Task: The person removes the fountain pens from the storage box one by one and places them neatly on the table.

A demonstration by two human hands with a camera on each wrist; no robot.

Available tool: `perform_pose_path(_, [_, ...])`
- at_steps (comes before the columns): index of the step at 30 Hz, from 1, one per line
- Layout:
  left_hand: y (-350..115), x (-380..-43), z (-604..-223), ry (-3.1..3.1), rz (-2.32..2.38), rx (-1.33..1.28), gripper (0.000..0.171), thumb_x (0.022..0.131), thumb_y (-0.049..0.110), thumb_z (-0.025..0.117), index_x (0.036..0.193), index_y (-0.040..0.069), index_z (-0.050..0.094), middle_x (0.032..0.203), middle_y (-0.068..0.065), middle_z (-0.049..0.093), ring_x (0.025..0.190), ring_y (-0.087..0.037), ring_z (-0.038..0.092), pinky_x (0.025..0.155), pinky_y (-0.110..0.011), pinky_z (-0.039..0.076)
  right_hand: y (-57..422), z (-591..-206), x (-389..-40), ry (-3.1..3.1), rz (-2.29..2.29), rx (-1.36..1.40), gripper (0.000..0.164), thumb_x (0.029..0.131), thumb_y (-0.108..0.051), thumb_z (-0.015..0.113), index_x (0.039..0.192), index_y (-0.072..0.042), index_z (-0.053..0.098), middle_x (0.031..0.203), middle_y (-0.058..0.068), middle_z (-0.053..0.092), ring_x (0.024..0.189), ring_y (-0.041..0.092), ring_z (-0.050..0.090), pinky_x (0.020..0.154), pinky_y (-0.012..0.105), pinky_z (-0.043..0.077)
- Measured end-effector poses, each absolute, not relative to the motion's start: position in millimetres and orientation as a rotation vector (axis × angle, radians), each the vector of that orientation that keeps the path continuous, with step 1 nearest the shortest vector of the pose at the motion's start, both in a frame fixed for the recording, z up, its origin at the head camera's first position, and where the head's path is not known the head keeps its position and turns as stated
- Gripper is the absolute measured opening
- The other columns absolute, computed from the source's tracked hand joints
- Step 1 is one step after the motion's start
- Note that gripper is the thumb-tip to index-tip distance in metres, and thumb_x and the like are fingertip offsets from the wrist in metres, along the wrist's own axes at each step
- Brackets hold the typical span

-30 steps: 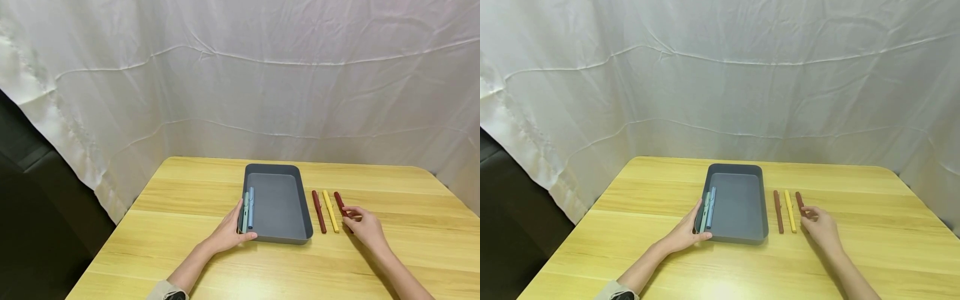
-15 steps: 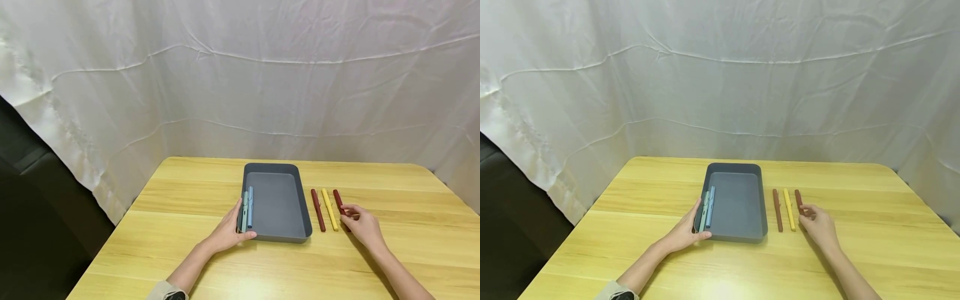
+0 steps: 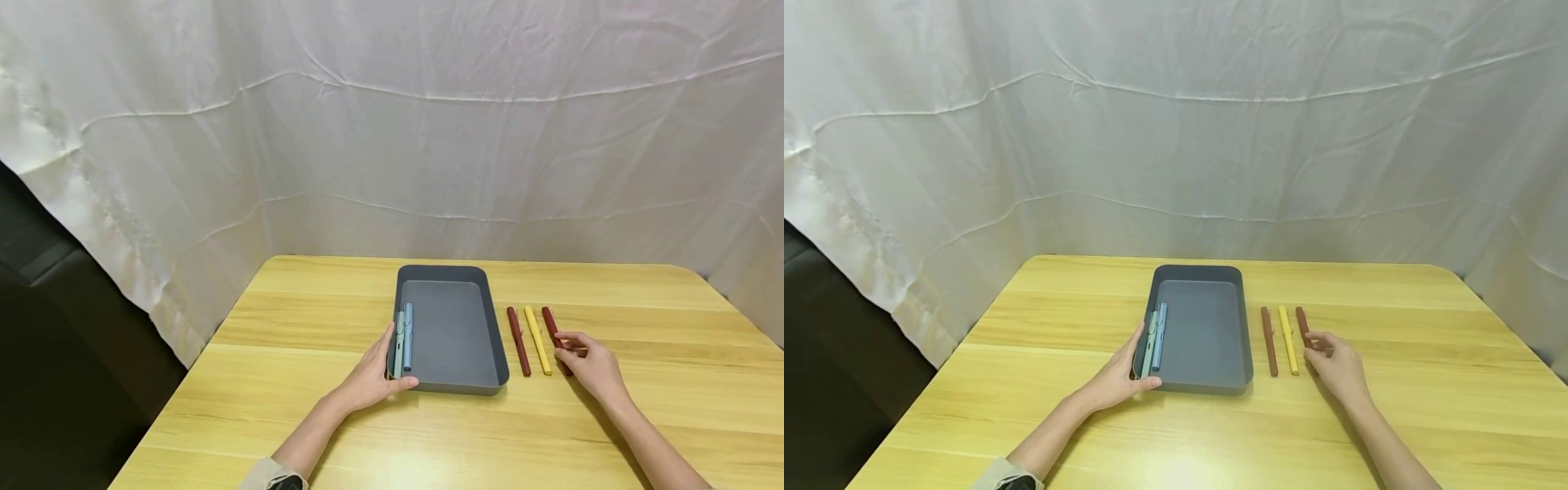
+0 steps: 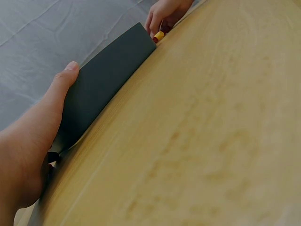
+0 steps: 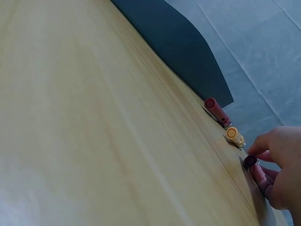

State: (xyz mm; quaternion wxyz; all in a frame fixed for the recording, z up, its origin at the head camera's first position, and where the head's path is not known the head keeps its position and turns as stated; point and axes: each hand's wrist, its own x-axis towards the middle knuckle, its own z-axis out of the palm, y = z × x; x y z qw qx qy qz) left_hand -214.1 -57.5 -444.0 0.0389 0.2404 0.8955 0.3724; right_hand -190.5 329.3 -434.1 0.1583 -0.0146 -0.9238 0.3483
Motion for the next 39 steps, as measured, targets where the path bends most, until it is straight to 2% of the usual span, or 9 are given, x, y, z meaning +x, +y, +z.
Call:
perform_pose_path(12, [-57.4,-213.9,-443.9,2.749,1.137,0.731,0.103,0.079,0.056,0.062,0.149,0.019,-0.004,0.151,-0.014,0.009,0.134,-0.034,0.015,0.101,-0.056,0.018,329.1,-434.1,-189.4,-2.653,1.016,-0.061,0.029,0.086,-0.012,0.064,0.111,0.001,0.062,0.094,0.019,0.063,0.083,0.030,0.060,0.064,0.034,0.045])
perform_pose_path(18, [-57.6,-214.6,-444.7,2.748,1.130,0.743,0.103,0.080,0.056,0.062,0.149,0.018,-0.004,0.151,-0.014,0.008,0.134,-0.034,0.014,0.101,-0.055,0.018,328.7,-433.1,-187.8,-2.647,1.080,-0.088,0.029,0.090,-0.018,0.059,0.112,0.001,0.061,0.099,0.021,0.063,0.088,0.034,0.059,0.069,0.039,0.047])
perform_pose_path(20, [-57.6,-214.7,-444.9,2.748,1.129,0.738,0.103,0.079,0.056,0.062,0.149,0.017,-0.004,0.151,-0.013,0.008,0.134,-0.034,0.014,0.102,-0.055,0.018,328.9,-432.3,-187.4,-2.636,1.113,-0.125,0.030,0.092,-0.021,0.057,0.113,0.000,0.061,0.101,0.020,0.062,0.087,0.028,0.060,0.069,0.034,0.047])
perform_pose_path(24, [-57.3,-215.3,-445.5,2.747,1.133,0.740,0.103,0.080,0.056,0.062,0.149,0.016,-0.003,0.151,-0.013,0.008,0.134,-0.033,0.014,0.102,-0.054,0.018,329.6,-430.5,-187.3,-2.592,1.168,-0.200,0.031,0.093,-0.022,0.055,0.112,0.001,0.061,0.103,0.020,0.062,0.079,0.003,0.054,0.060,0.021,0.046])
perform_pose_path(28, [-56.9,-215.9,-446.0,2.746,1.143,0.745,0.103,0.080,0.055,0.063,0.149,0.015,-0.002,0.151,-0.013,0.009,0.134,-0.033,0.015,0.102,-0.055,0.019,330.4,-429.6,-187.4,-2.561,1.174,-0.223,0.030,0.093,-0.021,0.054,0.111,0.002,0.061,0.105,0.022,0.061,0.073,-0.009,0.048,0.056,0.019,0.046])
perform_pose_path(31, [-57.0,-215.9,-446.4,2.748,1.145,0.743,0.103,0.080,0.055,0.062,0.149,0.015,-0.002,0.151,-0.013,0.009,0.134,-0.033,0.015,0.102,-0.055,0.019,330.6,-429.2,-187.6,-2.556,1.163,-0.223,0.029,0.093,-0.021,0.054,0.111,0.001,0.062,0.105,0.022,0.061,0.073,-0.007,0.049,0.055,0.020,0.047])
perform_pose_path(39, [-57.6,-215.8,-446.1,2.746,1.145,0.736,0.103,0.079,0.057,0.062,0.149,0.016,-0.002,0.151,-0.014,0.009,0.134,-0.033,0.015,0.102,-0.054,0.019,320.5,-412.6,-183.3,-2.603,1.214,-0.172,0.032,0.094,-0.022,0.052,0.115,0.001,0.059,0.106,0.020,0.059,0.080,0.013,0.057,0.061,0.023,0.048])
